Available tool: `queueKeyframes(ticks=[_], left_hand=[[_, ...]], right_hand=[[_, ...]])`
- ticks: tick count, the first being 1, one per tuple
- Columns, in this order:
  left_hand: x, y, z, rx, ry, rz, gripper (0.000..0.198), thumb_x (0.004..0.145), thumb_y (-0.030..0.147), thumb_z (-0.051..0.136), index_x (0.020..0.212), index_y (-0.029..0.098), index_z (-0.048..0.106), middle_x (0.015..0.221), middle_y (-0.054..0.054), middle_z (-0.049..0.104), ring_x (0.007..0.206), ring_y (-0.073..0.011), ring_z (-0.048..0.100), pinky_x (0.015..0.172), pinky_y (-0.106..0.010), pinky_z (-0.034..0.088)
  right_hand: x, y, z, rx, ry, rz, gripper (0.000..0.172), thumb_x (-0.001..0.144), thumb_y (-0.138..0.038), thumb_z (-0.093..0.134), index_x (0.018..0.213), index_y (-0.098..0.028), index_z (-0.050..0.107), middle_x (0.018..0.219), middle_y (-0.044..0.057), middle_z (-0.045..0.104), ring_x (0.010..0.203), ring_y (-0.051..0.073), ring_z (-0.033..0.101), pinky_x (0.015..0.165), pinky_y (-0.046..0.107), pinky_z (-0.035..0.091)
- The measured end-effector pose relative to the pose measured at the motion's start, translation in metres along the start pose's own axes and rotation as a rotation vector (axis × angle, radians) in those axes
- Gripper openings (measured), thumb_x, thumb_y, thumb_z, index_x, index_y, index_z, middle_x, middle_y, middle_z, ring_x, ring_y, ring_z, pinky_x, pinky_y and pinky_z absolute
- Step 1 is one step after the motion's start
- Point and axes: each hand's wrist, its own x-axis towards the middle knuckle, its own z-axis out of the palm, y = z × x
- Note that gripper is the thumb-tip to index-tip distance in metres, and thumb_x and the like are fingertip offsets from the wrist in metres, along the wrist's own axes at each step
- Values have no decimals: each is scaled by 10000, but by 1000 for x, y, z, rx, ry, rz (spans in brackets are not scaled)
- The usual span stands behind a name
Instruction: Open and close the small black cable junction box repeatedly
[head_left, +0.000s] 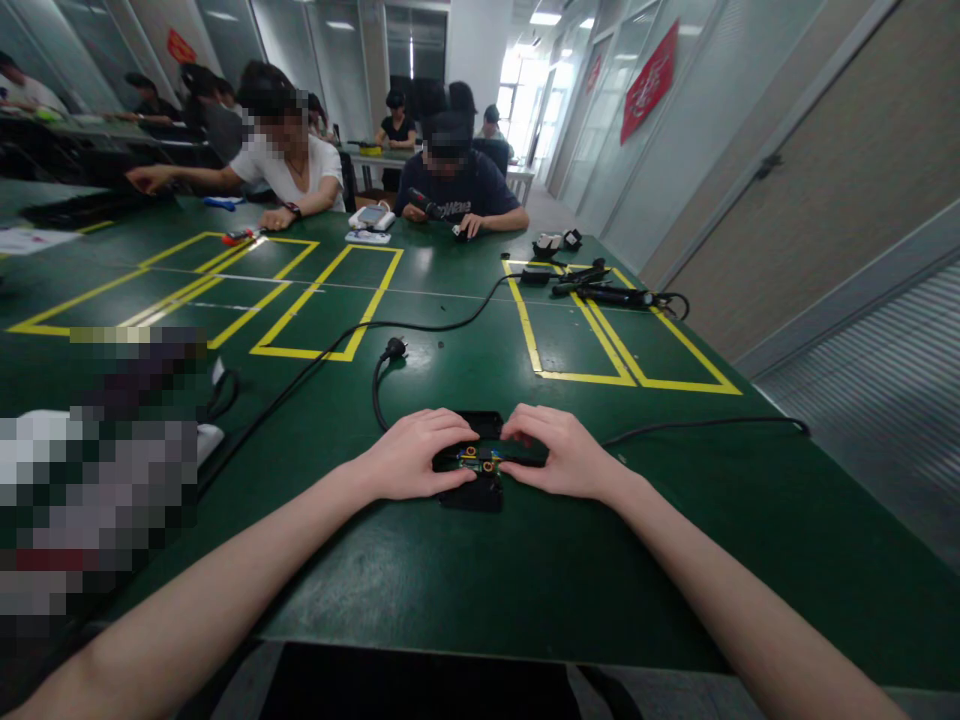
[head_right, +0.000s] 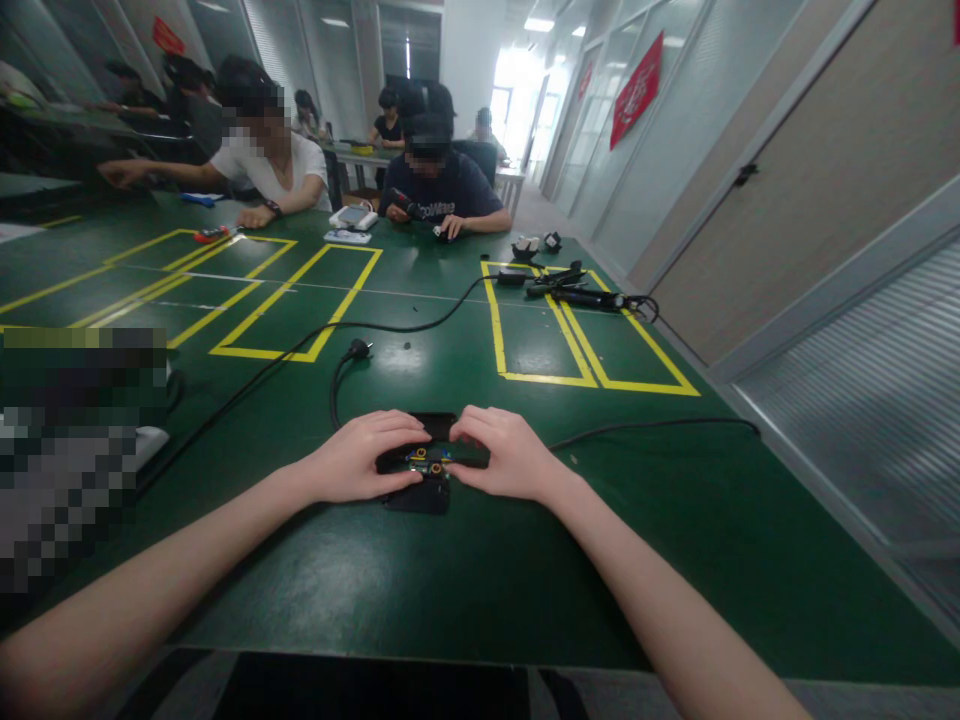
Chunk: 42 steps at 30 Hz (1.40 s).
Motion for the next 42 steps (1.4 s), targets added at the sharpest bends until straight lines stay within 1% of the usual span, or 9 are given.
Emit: queueKeyframes(ticks=[2,5,14,19,22,25,32,38,42], left_hand=[[0,1,0,-12,9,5,322,948,390,690,1185,172,700,1175,-111,746,1098,-252,707,954,-376,564],[0,0,0,-31,16,-7,283,970,370,667,1180,186,706,1166,-102,748,1081,-232,711,938,-351,573],[0,-1,0,-15,64,-9,328,950,377,685,1216,184,685,1243,-118,711,1163,-254,668,989,-405,566],[-1,-2,-8,30,116,-74,190,958,329,630,1070,190,696,1084,-87,702,991,-219,674,853,-346,563],[-3,-5,-13,17,52,-116,125,940,271,586,953,183,674,902,-38,679,790,-160,653,697,-265,508],[-3,-7,-16,13,8,-119,97,893,243,584,880,182,657,776,-5,638,669,-134,596,622,-242,440],[-2,-9,-16,37,-28,-157,138,886,267,564,809,182,641,714,11,620,594,-125,546,586,-235,381],[-2,-11,-17,29,-14,-166,175,917,300,553,828,180,644,714,9,637,596,-125,564,590,-227,390],[-1,-9,-19,17,-6,-184,196,909,307,555,783,181,635,638,23,606,545,-114,524,566,-223,356]], right_hand=[[-3,5,-9,-12,-84,58,146,845,-288,749,846,-205,629,787,9,632,697,161,601,619,267,439],[-7,11,-12,29,-154,107,165,879,-271,714,773,-205,606,732,-10,602,625,132,561,573,241,398],[-5,13,-2,-28,-75,40,226,1001,-333,615,814,-205,614,782,24,626,685,163,592,618,266,423],[-5,15,-2,-53,-103,56,219,1014,-329,596,839,-203,636,806,27,640,712,173,618,649,275,433],[-5,14,-2,-44,-111,78,238,1024,-345,577,844,-204,644,808,28,648,700,167,615,638,273,430],[-5,13,-2,-31,-119,94,254,1037,-358,550,861,-206,650,813,29,658,688,162,615,632,271,435],[-4,12,-2,-32,-144,115,245,1052,-334,519,905,-204,664,864,47,693,742,178,656,666,281,462],[-3,13,0,-68,-146,150,247,1065,-331,487,945,-209,665,883,52,717,754,188,666,682,292,465],[-3,13,2,-81,-159,172,234,1068,-307,480,956,-205,659,876,57,729,760,197,679,682,292,452]])
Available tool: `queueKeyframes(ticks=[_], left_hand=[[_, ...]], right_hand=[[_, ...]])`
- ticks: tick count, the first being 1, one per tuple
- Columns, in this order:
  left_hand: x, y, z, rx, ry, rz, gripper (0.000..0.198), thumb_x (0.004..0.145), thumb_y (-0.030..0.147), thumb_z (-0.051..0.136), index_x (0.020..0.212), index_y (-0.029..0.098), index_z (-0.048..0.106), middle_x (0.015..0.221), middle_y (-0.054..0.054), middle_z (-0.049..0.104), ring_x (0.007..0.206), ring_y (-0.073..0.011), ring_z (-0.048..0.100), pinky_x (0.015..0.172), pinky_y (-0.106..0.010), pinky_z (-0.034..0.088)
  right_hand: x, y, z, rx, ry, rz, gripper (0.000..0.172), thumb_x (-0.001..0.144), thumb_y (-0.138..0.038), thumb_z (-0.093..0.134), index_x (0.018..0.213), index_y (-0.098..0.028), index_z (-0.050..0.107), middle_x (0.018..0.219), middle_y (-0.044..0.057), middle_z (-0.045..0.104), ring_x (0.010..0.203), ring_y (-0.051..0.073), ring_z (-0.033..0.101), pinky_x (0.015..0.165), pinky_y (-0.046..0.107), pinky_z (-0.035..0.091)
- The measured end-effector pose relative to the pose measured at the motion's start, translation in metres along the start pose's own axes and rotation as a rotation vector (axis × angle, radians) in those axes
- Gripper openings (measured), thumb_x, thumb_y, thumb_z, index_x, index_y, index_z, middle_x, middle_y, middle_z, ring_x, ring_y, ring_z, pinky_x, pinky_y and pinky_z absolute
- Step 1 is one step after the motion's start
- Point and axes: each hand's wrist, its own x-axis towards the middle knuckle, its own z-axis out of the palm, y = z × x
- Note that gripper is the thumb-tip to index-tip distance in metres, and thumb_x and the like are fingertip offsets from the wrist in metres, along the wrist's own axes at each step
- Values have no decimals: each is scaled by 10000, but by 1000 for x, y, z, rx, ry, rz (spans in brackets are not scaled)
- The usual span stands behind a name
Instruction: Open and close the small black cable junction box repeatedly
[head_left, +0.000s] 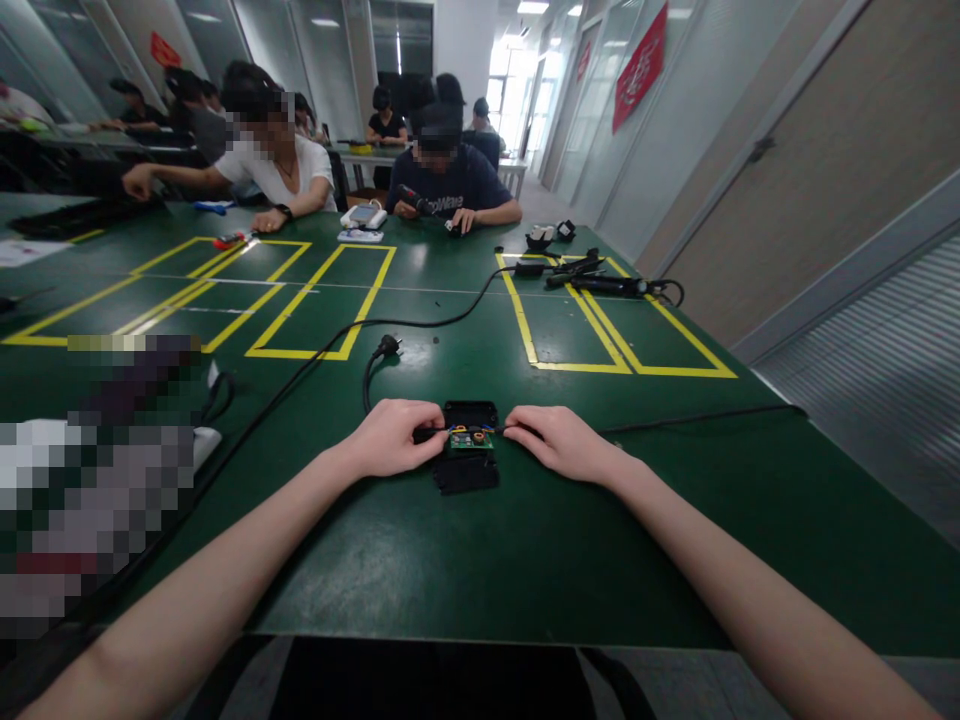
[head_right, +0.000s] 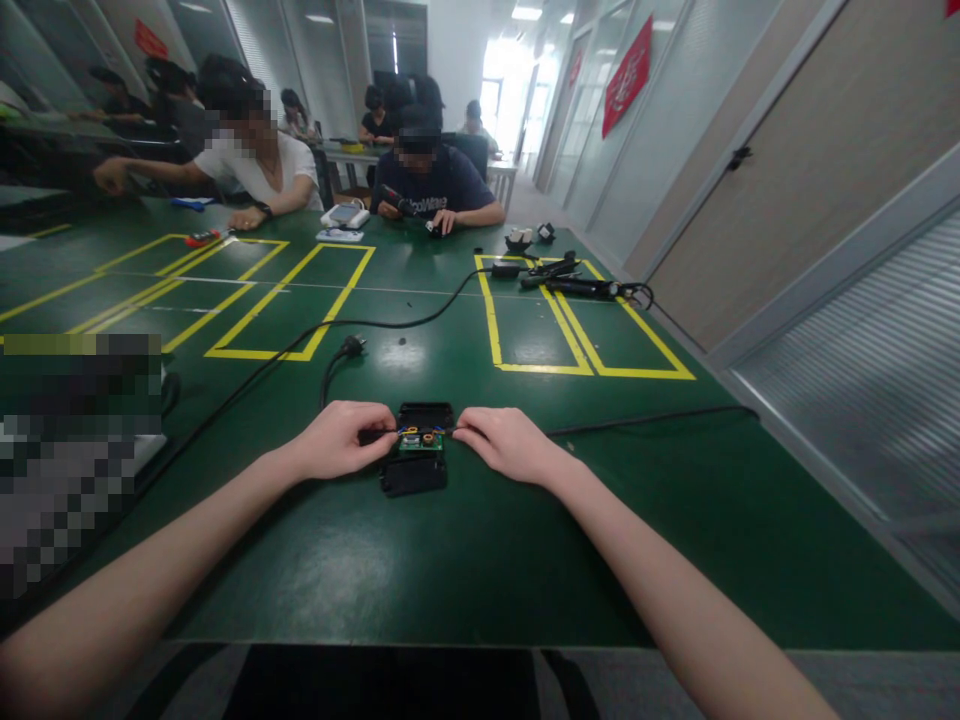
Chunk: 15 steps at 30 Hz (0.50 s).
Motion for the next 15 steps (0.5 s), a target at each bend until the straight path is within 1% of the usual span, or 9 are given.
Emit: queueKeyframes(ticks=[3,6,10,15], left_hand=[[-1,0,-2,-15,-3,-21,223,875,308,550,702,180,606,561,38,544,493,-103,462,540,-223,312],[-2,-1,-5,-38,-24,-43,224,821,302,533,636,180,564,528,40,495,487,-102,432,529,-224,294],[-3,1,-8,-89,-55,-33,184,749,298,513,601,188,496,515,47,433,493,-101,386,520,-227,280],[-3,6,-8,-168,-105,0,194,709,307,498,582,204,395,507,59,362,488,-95,315,509,-232,258]], right_hand=[[0,-3,1,0,-10,-3,223,1066,-299,482,971,-197,656,874,62,733,758,203,685,681,293,444],[0,-8,0,17,-5,-20,221,1064,-309,489,972,-198,657,873,59,733,758,198,683,682,285,440],[-2,-12,-1,61,38,-51,207,1050,-331,524,949,-200,649,826,39,714,683,168,644,638,266,412],[-4,-16,-3,131,104,-110,176,1019,-337,576,930,-198,638,787,23,692,627,142,600,602,253,392]])
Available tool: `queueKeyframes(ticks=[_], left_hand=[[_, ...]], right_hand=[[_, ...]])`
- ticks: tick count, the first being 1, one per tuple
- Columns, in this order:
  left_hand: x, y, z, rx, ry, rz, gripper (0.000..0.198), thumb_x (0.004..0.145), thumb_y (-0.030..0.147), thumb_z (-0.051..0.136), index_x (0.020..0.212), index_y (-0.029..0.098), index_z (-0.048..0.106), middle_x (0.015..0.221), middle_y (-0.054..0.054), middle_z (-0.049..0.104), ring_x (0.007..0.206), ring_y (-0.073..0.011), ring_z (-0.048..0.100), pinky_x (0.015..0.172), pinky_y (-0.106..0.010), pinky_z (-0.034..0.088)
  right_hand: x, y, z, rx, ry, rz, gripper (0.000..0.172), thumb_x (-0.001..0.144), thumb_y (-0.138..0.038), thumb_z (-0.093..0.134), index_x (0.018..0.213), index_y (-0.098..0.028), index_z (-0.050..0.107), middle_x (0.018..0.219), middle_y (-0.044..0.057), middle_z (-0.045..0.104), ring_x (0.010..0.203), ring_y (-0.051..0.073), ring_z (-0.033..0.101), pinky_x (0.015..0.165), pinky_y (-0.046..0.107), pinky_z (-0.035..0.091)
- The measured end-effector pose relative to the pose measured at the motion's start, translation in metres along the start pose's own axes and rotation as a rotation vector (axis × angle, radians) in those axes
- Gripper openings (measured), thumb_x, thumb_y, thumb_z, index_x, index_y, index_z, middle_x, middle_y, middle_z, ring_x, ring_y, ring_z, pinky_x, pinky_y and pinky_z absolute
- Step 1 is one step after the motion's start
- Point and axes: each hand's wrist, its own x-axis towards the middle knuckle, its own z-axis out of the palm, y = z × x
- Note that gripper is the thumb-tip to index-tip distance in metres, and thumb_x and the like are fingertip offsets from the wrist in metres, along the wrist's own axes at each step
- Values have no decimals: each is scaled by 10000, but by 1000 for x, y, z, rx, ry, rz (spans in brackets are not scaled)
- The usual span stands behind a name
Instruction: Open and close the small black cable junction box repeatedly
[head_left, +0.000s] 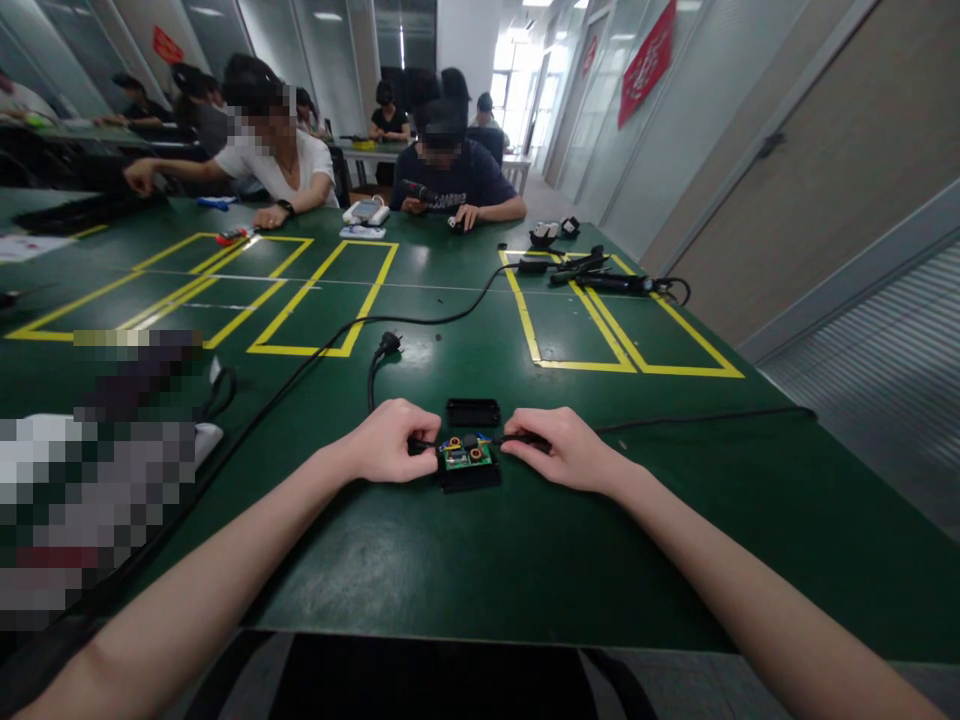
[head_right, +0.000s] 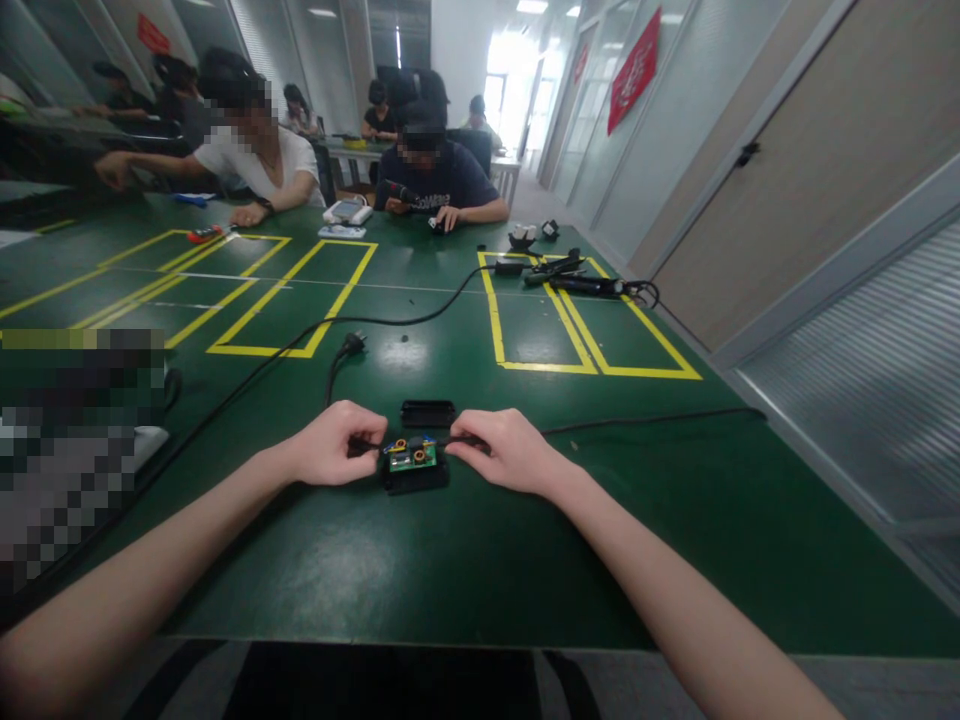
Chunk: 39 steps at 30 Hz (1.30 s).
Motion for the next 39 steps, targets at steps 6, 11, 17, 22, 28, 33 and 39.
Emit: queueKeyframes(ticks=[6,11,17,22,28,33,39], left_hand=[[-1,4,3,9,-46,-1,216,688,320,511,571,208,369,515,56,363,493,-97,304,513,-250,248],[-1,6,6,39,-60,-9,224,682,330,519,565,210,370,511,55,372,491,-101,300,510,-257,237],[0,5,8,98,-42,-33,237,672,337,533,559,208,369,512,54,378,489,-103,305,514,-263,230],[0,7,9,110,-62,-19,236,664,335,535,551,207,371,502,52,382,480,-105,320,510,-263,229],[1,7,9,156,-73,-41,243,676,329,564,552,205,395,500,52,411,473,-107,329,515,-271,221],[1,4,7,177,-17,-77,191,720,311,568,596,199,475,554,43,490,513,-114,407,545,-261,268],[2,2,8,163,23,-72,218,819,295,518,636,185,562,590,19,565,546,-125,480,572,-251,308]], right_hand=[[0,-4,-1,39,-45,-17,168,986,-307,599,874,-188,639,745,14,665,597,125,567,584,239,382],[0,-2,1,67,-61,-3,185,967,-308,611,830,-185,631,699,2,627,571,115,529,571,232,365],[1,0,2,72,-72,3,165,950,-294,633,826,-187,627,674,-14,595,557,110,502,577,234,351],[1,0,2,74,-79,-13,167,938,-288,638,808,-186,621,656,-16,586,544,109,486,570,234,346],[1,0,3,38,-83,-19,195,946,-295,626,787,-184,620,653,-9,597,545,112,493,572,236,341],[2,4,5,-27,-45,10,284,1004,-326,555,761,-189,610,658,2,607,563,124,519,584,244,335],[5,7,9,-84,11,38,369,1030,-327,506,692,-198,574,654,8,597,565,131,510,586,262,334]])
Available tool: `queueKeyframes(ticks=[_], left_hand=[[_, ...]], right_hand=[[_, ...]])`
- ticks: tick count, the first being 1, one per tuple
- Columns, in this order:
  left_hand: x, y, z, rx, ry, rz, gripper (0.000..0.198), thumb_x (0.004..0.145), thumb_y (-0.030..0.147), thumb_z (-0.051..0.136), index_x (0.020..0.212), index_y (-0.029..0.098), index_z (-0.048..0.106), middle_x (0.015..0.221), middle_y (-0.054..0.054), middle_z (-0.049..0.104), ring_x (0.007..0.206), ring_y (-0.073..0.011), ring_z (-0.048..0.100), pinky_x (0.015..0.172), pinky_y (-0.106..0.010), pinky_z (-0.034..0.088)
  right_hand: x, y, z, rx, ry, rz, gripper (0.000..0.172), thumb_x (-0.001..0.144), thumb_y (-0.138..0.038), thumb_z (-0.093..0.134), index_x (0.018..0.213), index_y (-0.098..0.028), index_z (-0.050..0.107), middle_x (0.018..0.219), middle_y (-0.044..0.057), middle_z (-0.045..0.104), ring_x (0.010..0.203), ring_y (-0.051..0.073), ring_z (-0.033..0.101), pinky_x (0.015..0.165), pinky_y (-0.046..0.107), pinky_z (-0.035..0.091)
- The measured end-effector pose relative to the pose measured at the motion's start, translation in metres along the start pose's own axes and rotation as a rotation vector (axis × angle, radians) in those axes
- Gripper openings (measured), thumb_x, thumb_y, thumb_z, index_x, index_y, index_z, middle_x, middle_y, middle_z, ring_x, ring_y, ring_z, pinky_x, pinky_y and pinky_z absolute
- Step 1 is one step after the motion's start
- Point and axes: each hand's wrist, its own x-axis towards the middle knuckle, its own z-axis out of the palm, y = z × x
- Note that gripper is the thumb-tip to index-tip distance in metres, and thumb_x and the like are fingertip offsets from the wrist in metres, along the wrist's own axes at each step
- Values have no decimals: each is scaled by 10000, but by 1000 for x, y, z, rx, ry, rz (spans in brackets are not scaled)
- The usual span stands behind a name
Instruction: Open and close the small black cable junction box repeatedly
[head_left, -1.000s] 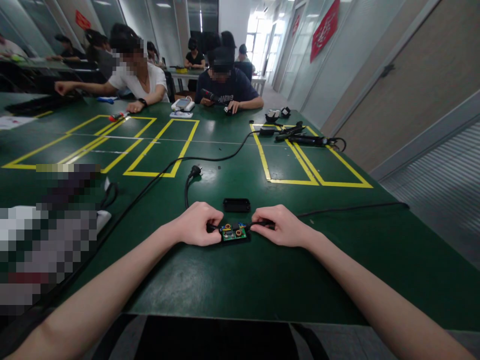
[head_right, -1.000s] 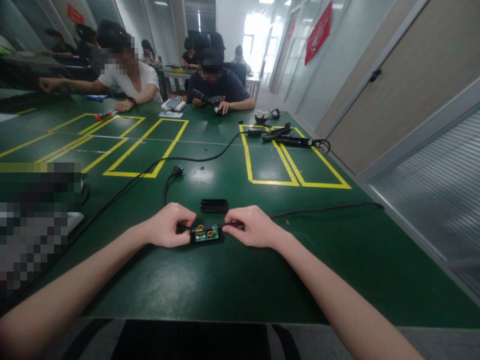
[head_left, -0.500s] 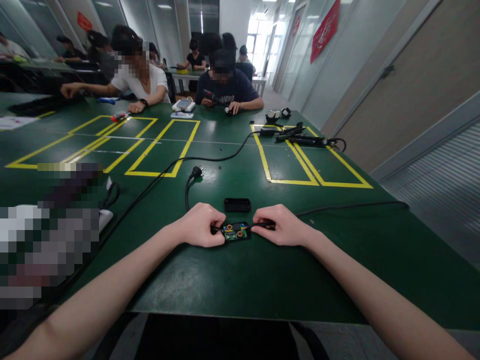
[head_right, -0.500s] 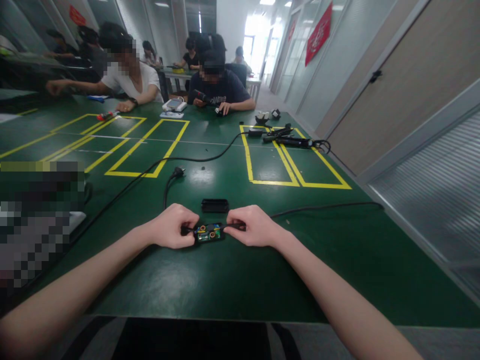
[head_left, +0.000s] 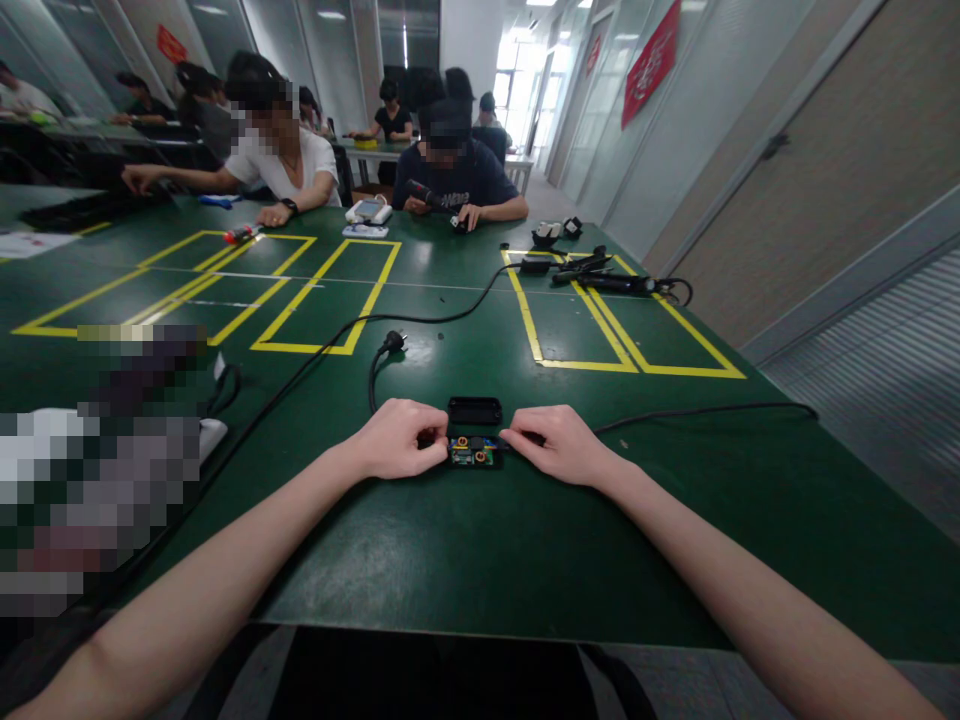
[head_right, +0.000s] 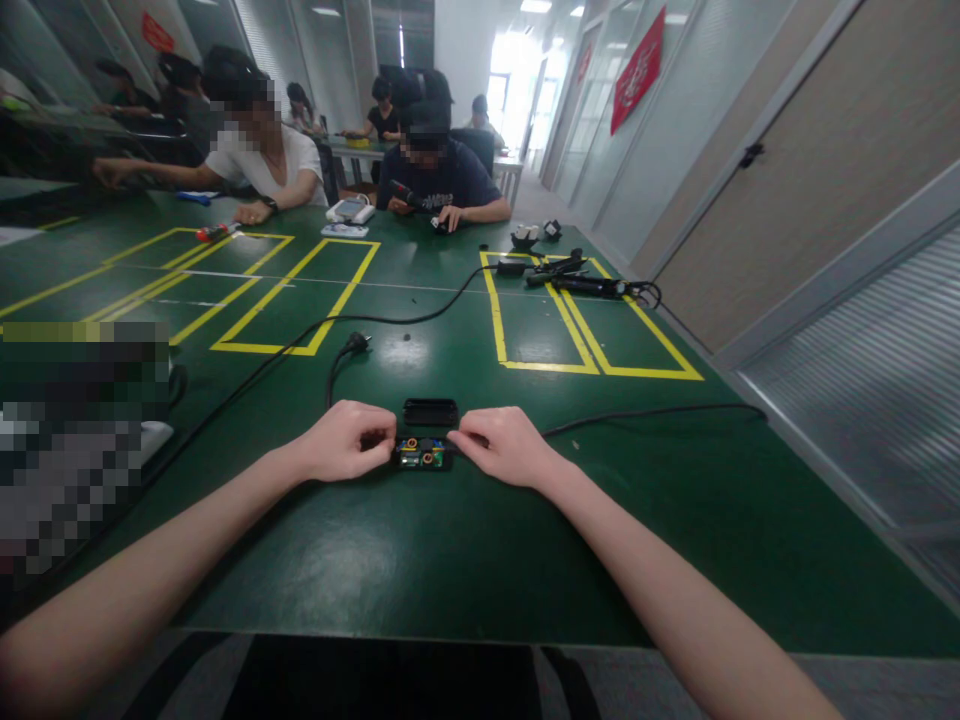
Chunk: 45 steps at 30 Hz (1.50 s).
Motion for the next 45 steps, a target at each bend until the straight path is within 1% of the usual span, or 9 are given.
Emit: queueKeyframes(ticks=[5,9,12,16,31,36,40,42,45], left_hand=[[4,1,8,91,134,-166,347,937,315,478,634,183,581,590,6,607,553,-137,526,571,-256,299],[6,3,10,115,93,-239,309,940,317,529,675,189,625,619,0,645,592,-158,582,584,-257,308],[7,6,9,131,50,-283,269,939,311,546,721,194,652,641,-3,660,605,-171,593,596,-263,316],[8,7,9,143,31,-296,238,937,301,549,750,195,650,650,0,659,610,-171,593,591,-261,300],[7,6,12,145,62,-238,264,967,294,525,742,196,622,641,3,649,585,-161,591,566,-263,300],[7,7,13,155,63,-240,238,970,304,511,786,201,619,637,10,638,572,-157,581,559,-257,299],[7,7,12,141,63,-251,142,967,312,524,925,215,619,659,30,634,577,-162,588,571,-254,337],[6,6,12,130,64,-236,139,972,316,522,1008,221,618,673,37,635,581,-162,594,584,-254,367],[5,4,11,106,43,-178,183,986,310,509,1099,227,626,707,35,661,610,-162,614,619,-253,413]], right_hand=[[1,-2,4,-7,44,36,320,1002,-304,545,700,-202,577,673,11,610,604,143,549,601,264,352],[3,-4,8,-17,96,90,323,990,-292,557,678,-208,541,659,3,591,602,142,539,600,267,338],[4,-5,10,-8,130,106,254,965,-268,573,720,-209,542,682,-2,583,610,141,532,603,265,339],[6,-6,12,-5,161,107,120,927,-238,585,813,-208,565,769,7,601,659,149,542,627,266,366],[7,-8,12,35,100,133,38,899,-224,601,899,-224,563,818,1,618,675,150,565,629,264,398],[7,-8,13,10,121,161,169,899,-253,612,1062,-221,581,947,30,646,748,171,610,671,288,468],[6,-6,14,-40,131,135,367,908,-266,621,1269,-216,574,1141,99,646,959,244,659,824,379,545],[6,-3,15,-57,125,109,376,919,-276,622,1290,-218,590,1168,117,652,1036,277,653,895,430,551],[6,1,15,-51,118,83,325,941,-289,616,1255,-206,629,1161,131,670,1037,292,650,912,468,555]])
